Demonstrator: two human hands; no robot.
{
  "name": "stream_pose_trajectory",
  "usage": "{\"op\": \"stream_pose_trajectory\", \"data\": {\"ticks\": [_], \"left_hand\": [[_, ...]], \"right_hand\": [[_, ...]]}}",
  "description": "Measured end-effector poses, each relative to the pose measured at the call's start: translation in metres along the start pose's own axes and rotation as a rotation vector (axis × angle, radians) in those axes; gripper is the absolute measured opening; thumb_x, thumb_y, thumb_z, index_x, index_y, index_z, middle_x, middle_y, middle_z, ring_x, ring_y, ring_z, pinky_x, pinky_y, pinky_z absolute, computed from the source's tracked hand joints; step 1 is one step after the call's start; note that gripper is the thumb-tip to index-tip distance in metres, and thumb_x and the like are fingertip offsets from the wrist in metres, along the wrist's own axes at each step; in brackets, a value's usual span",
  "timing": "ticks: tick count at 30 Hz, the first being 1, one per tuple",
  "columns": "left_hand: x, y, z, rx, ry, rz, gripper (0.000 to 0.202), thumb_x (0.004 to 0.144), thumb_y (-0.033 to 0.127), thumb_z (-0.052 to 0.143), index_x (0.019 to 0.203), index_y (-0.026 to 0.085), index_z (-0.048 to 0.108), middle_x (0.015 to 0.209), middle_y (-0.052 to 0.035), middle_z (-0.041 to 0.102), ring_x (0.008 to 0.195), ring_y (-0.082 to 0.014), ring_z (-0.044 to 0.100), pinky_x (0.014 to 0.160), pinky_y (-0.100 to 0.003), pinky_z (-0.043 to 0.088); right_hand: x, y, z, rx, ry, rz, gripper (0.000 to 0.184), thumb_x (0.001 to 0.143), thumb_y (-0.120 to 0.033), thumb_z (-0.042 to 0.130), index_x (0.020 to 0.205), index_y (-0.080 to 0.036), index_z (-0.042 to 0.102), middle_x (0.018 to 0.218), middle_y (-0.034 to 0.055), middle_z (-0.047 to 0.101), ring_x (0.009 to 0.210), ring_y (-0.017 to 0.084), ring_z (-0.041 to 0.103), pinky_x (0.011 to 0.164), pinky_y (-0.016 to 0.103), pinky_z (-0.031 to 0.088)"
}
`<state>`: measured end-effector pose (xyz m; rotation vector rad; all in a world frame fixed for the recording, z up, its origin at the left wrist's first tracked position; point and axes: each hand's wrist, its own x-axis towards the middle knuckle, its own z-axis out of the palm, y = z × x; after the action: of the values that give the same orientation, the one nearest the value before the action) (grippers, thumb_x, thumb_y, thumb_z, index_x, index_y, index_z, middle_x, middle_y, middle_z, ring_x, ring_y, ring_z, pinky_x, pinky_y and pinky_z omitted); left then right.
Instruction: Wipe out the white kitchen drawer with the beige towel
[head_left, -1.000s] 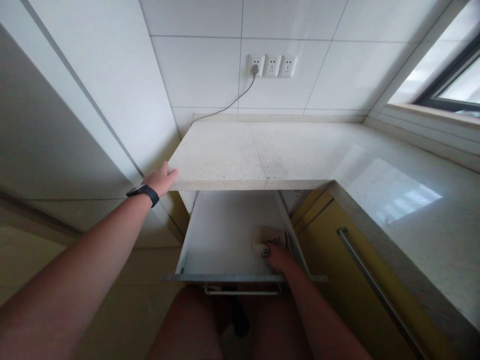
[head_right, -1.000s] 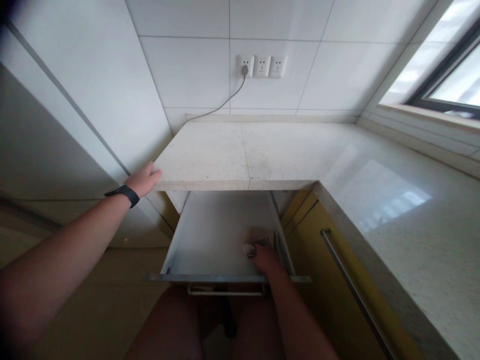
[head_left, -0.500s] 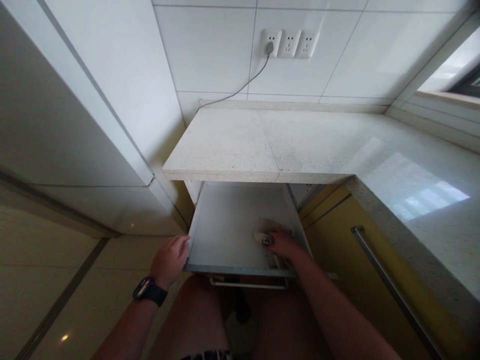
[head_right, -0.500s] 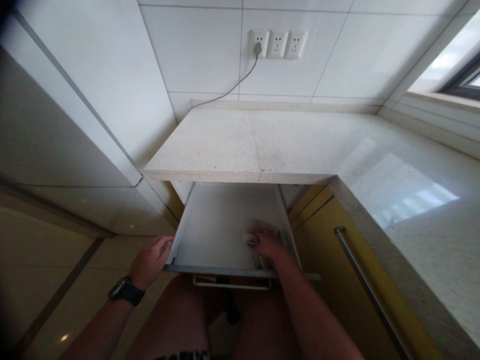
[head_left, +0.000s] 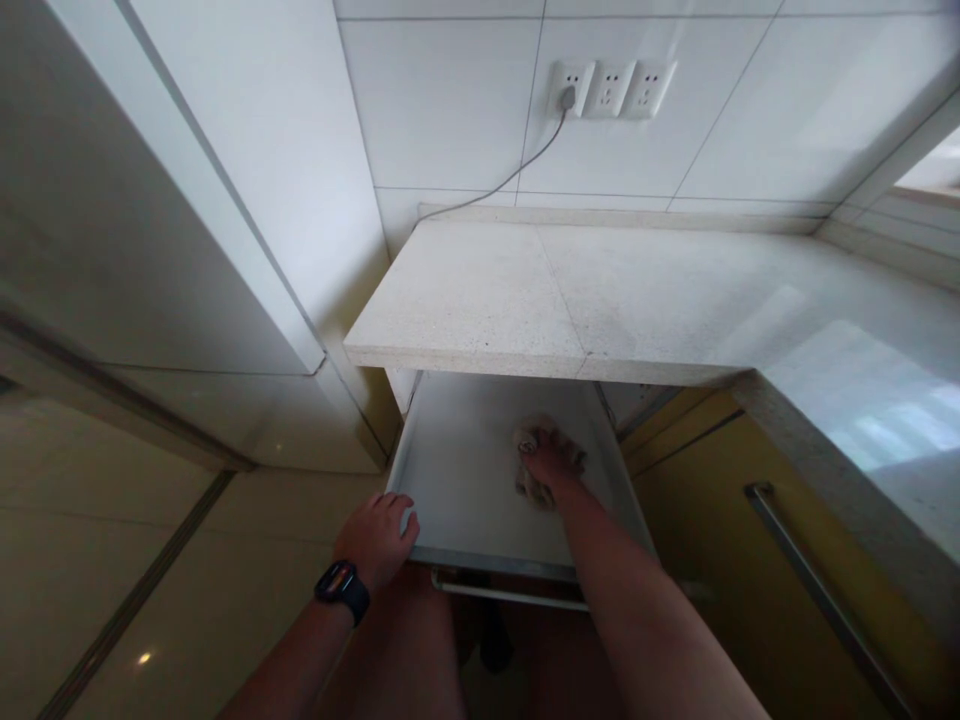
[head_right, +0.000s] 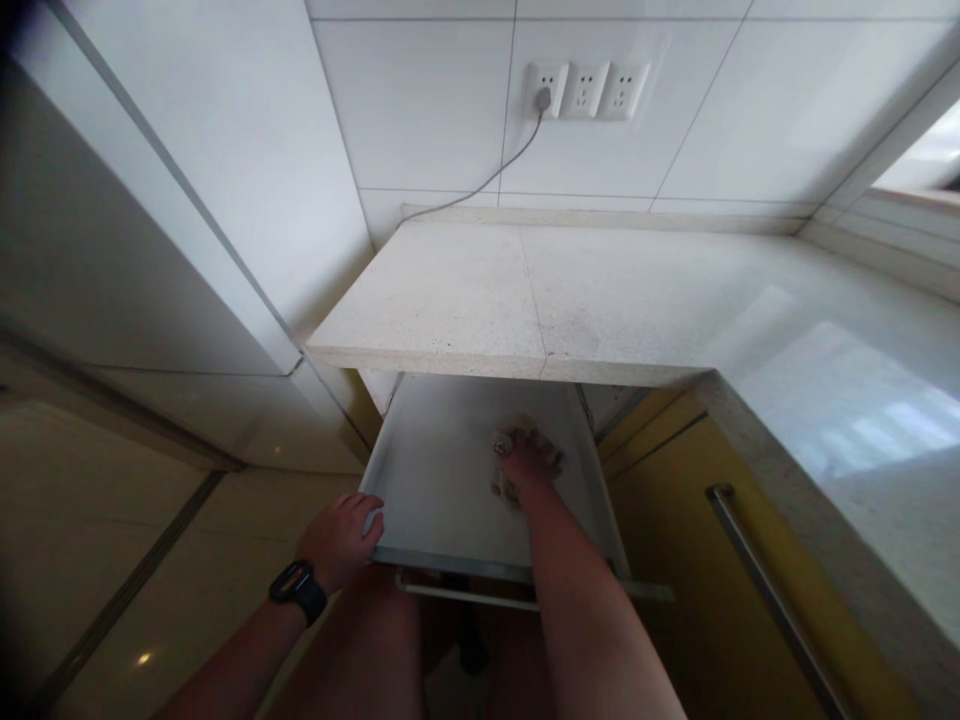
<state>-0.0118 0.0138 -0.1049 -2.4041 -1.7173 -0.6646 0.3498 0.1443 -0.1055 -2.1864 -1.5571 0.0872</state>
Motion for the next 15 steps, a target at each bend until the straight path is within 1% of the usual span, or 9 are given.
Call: {"op": "stream_pose_trajectory", "data": {"ticks": [1, 3, 5, 6, 8, 9, 11, 13, 15], "left_hand": [[0.0, 0.0, 0.0, -0.005, -0.009, -0.01, 0.036, 0.098, 0.037, 0.039, 0.112, 0.02, 0.067, 0.111, -0.0036, 0.065, 0.106, -0.0237, 0.053, 0.094, -0.042, 0.04], [0.001, 0.0, 0.0, -0.015, -0.028, -0.032, 0.035, 0.098, 0.038, 0.04, 0.111, 0.021, 0.067, 0.11, -0.0028, 0.065, 0.106, -0.0235, 0.053, 0.092, -0.041, 0.041], [0.002, 0.001, -0.001, -0.015, -0.045, -0.05, 0.034, 0.097, 0.038, 0.04, 0.109, 0.021, 0.067, 0.11, -0.0024, 0.065, 0.107, -0.0233, 0.053, 0.092, -0.041, 0.04], [0.002, 0.001, -0.002, -0.011, -0.051, -0.056, 0.034, 0.097, 0.038, 0.04, 0.109, 0.021, 0.068, 0.11, -0.0023, 0.065, 0.107, -0.0233, 0.053, 0.093, -0.04, 0.04], [0.002, 0.001, -0.003, 0.001, -0.058, -0.062, 0.034, 0.097, 0.037, 0.04, 0.109, 0.021, 0.068, 0.11, -0.0026, 0.066, 0.107, -0.0231, 0.053, 0.094, -0.04, 0.039], [0.002, 0.001, -0.003, 0.005, -0.061, -0.066, 0.034, 0.097, 0.037, 0.04, 0.108, 0.021, 0.068, 0.11, -0.0026, 0.066, 0.107, -0.023, 0.053, 0.094, -0.04, 0.039], [0.001, 0.001, -0.003, 0.005, -0.062, -0.079, 0.033, 0.097, 0.037, 0.04, 0.108, 0.022, 0.067, 0.109, -0.0026, 0.066, 0.107, -0.0227, 0.054, 0.092, -0.039, 0.039], [0.001, 0.0, -0.003, 0.004, -0.057, -0.08, 0.033, 0.097, 0.038, 0.04, 0.107, 0.022, 0.067, 0.108, -0.0026, 0.066, 0.106, -0.0225, 0.054, 0.09, -0.039, 0.039], [0.001, 0.001, -0.003, 0.007, -0.057, -0.081, 0.032, 0.097, 0.038, 0.04, 0.105, 0.022, 0.067, 0.107, -0.0023, 0.067, 0.105, -0.0224, 0.054, 0.09, -0.039, 0.039]], "right_hand": [[0.001, -0.017, 0.005, -0.022, 0.013, -0.047, 0.07, 0.088, -0.065, 0.044, 0.151, -0.035, 0.038, 0.16, 0.011, 0.018, 0.14, 0.049, 0.018, 0.098, 0.074, 0.025], [-0.004, -0.051, 0.018, -0.079, 0.007, -0.211, 0.066, 0.087, -0.063, 0.048, 0.148, -0.036, 0.044, 0.159, 0.0096, 0.023, 0.141, 0.048, 0.016, 0.099, 0.075, 0.022], [-0.016, -0.083, 0.032, -0.107, -0.045, -0.414, 0.07, 0.085, -0.065, 0.051, 0.149, -0.04, 0.041, 0.161, 0.0055, 0.02, 0.143, 0.048, 0.01, 0.1, 0.077, 0.016], [-0.024, -0.096, 0.039, -0.127, -0.097, -0.524, 0.074, 0.083, -0.064, 0.055, 0.152, -0.041, 0.037, 0.162, 0.0046, 0.019, 0.144, 0.047, 0.008, 0.102, 0.078, 0.014], [-0.037, -0.112, 0.048, -0.165, -0.187, -0.724, 0.081, 0.08, -0.063, 0.06, 0.153, -0.04, 0.035, 0.164, 0.0029, 0.014, 0.146, 0.046, 0.006, 0.103, 0.079, 0.01], [-0.041, -0.113, 0.049, -0.175, -0.213, -0.78, 0.082, 0.079, -0.061, 0.061, 0.154, -0.04, 0.034, 0.165, 0.0023, 0.013, 0.147, 0.045, 0.006, 0.103, 0.079, 0.01], [-0.041, -0.104, 0.045, -0.173, -0.245, -0.824, 0.081, 0.08, -0.055, 0.062, 0.154, -0.04, 0.033, 0.165, 0.0, 0.011, 0.148, 0.042, 0.006, 0.104, 0.077, 0.013], [-0.032, -0.078, 0.034, -0.158, -0.251, -0.801, 0.078, 0.082, -0.049, 0.061, 0.154, -0.042, 0.033, 0.165, -0.0033, 0.013, 0.149, 0.039, 0.008, 0.108, 0.073, 0.016], [-0.017, -0.043, 0.017, -0.176, -0.191, -0.686, 0.078, 0.082, -0.044, 0.061, 0.154, -0.041, 0.034, 0.164, -0.0032, 0.016, 0.15, 0.038, 0.01, 0.112, 0.07, 0.015]]}}
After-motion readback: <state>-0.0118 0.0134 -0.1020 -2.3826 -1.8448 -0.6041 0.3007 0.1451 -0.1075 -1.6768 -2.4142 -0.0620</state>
